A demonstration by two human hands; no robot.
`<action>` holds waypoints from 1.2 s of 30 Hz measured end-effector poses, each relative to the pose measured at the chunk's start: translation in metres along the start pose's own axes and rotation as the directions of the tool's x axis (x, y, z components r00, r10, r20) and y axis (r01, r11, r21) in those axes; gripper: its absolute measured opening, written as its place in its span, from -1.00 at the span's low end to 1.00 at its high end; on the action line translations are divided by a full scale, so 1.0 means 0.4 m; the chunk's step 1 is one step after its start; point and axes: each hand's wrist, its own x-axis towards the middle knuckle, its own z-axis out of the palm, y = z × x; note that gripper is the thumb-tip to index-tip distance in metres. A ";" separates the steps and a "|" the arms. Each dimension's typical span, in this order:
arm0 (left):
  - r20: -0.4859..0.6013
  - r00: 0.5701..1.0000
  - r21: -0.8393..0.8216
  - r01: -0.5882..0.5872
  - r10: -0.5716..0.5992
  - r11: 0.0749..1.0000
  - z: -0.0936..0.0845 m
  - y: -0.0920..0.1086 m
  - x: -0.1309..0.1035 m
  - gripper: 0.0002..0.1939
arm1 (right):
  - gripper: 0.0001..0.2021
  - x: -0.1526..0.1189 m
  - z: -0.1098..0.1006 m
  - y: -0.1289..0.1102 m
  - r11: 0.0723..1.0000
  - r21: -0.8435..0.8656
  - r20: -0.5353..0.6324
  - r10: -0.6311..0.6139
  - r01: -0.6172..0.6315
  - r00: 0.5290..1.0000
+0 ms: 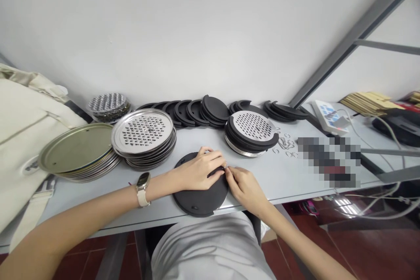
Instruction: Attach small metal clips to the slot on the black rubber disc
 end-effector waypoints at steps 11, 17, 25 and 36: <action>-0.011 1.000 0.031 -0.012 0.012 0.999 -0.002 0.001 0.004 -0.90 | -0.64 -0.007 0.007 0.007 0.993 -0.118 0.003 -0.026 0.027 1.000; -0.002 1.000 0.053 -0.017 0.017 0.998 -0.006 0.004 0.004 -0.92 | -0.64 -0.008 0.008 0.007 0.984 -0.169 0.006 -0.055 0.055 0.998; -0.010 1.000 0.047 -0.017 0.017 0.999 -0.006 0.006 0.004 -0.93 | -0.63 -0.010 0.009 0.010 0.978 -0.195 0.003 -0.079 0.078 0.997; 0.004 1.000 0.034 -0.003 0.003 0.999 -0.003 0.007 0.001 -0.92 | -0.58 -0.022 0.024 0.005 0.973 -0.232 -0.013 0.012 -0.014 1.000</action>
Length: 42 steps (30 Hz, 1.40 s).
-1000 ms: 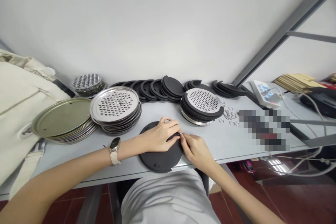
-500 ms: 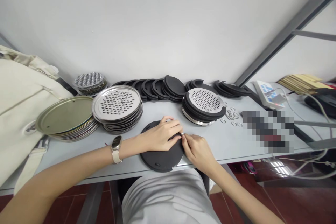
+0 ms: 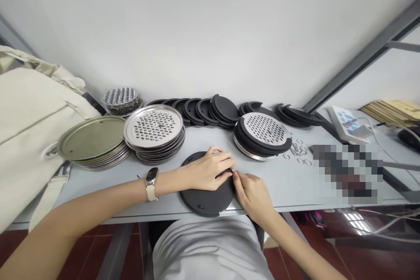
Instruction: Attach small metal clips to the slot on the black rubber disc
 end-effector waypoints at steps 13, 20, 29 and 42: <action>0.048 0.998 0.064 -0.031 0.028 0.997 -0.009 -0.004 -0.001 -0.88 | -0.62 0.005 -0.002 -0.001 0.992 0.122 0.043 0.019 -0.025 0.999; 0.075 0.997 0.027 -0.018 0.016 0.999 -0.007 -0.009 -0.011 -0.53 | -0.61 0.020 -0.056 0.017 0.885 0.421 0.273 0.087 -0.200 0.958; -0.002 0.999 0.022 0.053 -0.053 0.998 -0.005 0.003 -0.021 -0.27 | -0.55 0.037 -0.099 0.073 0.552 0.742 0.423 0.056 -0.380 0.905; 0.027 0.982 0.073 0.183 -0.186 0.980 -0.007 -0.003 -0.014 -0.68 | -0.63 0.031 -0.086 -0.020 0.938 0.326 0.276 0.028 -0.121 0.961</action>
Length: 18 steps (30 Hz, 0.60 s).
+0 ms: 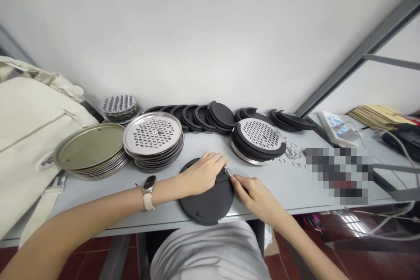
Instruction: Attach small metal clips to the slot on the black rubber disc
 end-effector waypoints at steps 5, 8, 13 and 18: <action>0.017 1.000 -0.012 -0.011 0.011 1.000 -0.002 -0.002 0.001 -0.65 | -0.63 0.007 -0.001 0.004 0.999 -0.046 -0.001 -0.003 0.003 1.000; 0.016 1.000 -0.052 -0.010 0.011 0.999 -0.002 -0.004 -0.001 -0.60 | -0.63 0.005 -0.003 0.006 0.998 -0.058 0.018 0.002 -0.001 1.000; 0.000 0.999 -0.075 0.034 -0.034 0.997 0.001 -0.003 -0.008 -0.59 | -0.64 -0.006 -0.008 0.009 0.995 -0.097 0.050 0.010 -0.005 0.999; -0.012 0.998 -0.107 0.064 -0.066 0.992 0.006 -0.005 -0.010 -0.56 | -0.63 -0.010 -0.007 0.006 0.999 -0.053 0.048 0.003 0.000 0.999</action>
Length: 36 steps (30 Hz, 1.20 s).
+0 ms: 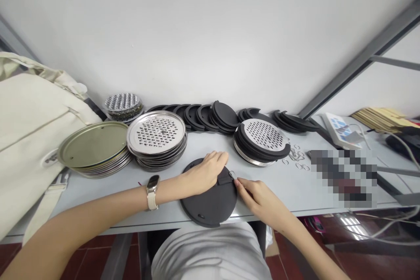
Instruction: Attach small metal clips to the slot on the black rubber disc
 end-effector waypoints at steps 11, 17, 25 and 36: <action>-0.028 0.997 -0.075 -0.076 0.074 0.994 0.003 -0.008 0.001 -0.37 | -0.63 0.002 -0.008 -0.002 1.000 0.004 0.020 0.003 -0.003 1.000; 0.001 0.999 0.035 -0.041 0.041 0.999 -0.004 -0.001 0.008 -0.57 | -0.62 0.004 -0.007 -0.001 1.000 -0.013 0.045 -0.004 0.005 0.999; 0.009 1.000 0.108 0.008 -0.009 0.994 -0.002 -0.005 0.014 -0.70 | -0.61 -0.001 0.004 0.001 0.999 -0.037 0.016 -0.012 0.013 1.000; -0.006 1.000 0.154 0.026 -0.025 0.988 -0.006 -0.001 0.013 -0.77 | -0.75 0.005 0.002 0.016 0.997 -0.033 -0.162 -0.074 0.070 0.984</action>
